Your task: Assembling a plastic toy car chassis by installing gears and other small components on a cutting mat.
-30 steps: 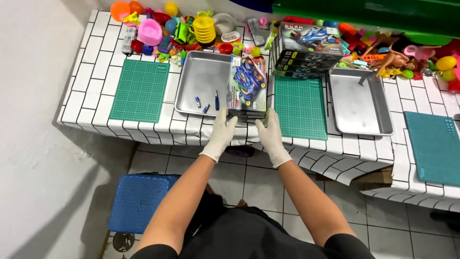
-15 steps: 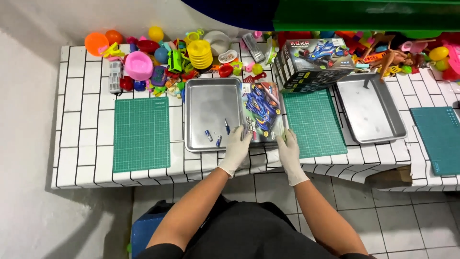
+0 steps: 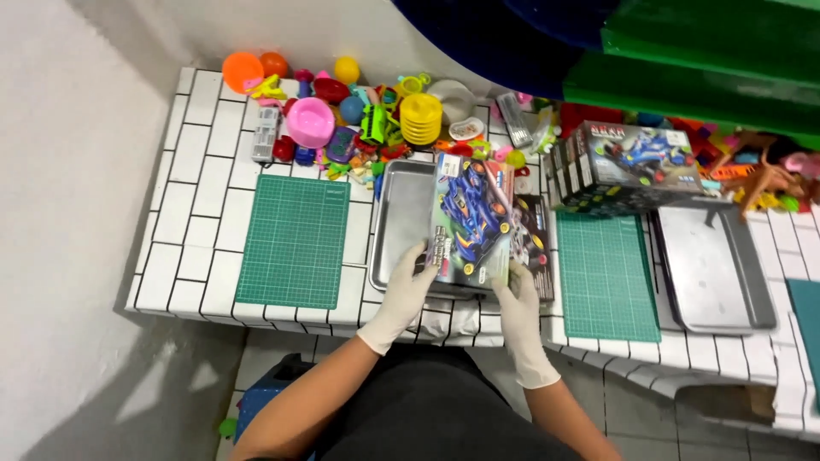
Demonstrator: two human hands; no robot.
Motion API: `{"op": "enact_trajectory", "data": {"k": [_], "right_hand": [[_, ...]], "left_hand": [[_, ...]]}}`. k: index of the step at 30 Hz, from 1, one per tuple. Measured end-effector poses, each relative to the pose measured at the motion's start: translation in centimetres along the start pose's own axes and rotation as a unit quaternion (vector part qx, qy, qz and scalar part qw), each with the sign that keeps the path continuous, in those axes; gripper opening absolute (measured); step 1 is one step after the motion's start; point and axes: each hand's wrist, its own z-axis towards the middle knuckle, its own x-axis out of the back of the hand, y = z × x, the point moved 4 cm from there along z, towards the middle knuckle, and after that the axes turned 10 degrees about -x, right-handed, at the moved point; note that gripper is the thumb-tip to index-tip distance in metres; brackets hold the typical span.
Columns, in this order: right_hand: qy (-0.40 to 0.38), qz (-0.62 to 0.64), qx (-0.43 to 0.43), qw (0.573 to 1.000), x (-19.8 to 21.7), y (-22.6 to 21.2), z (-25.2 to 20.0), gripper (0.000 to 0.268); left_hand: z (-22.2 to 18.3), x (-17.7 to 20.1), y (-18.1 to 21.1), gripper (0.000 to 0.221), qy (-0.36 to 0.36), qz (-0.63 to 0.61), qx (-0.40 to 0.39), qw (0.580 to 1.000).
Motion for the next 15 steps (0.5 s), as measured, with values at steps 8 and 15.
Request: {"op": "enact_trajectory", "data": {"k": [8,15], "right_hand": [[-0.225,-0.069,-0.081,0.969,-9.9,-0.7,0.1,0.085],[-0.359,-0.118,-0.095,0.921,-23.2,5.6,3.0,0.096]], "left_hand": [[-4.2,11.0,-3.2,0.059,0.133,-0.024,0.020,0.991],[-6.7,21.8,-2.9,0.056,0.198,0.041,0.049,0.978]]}}
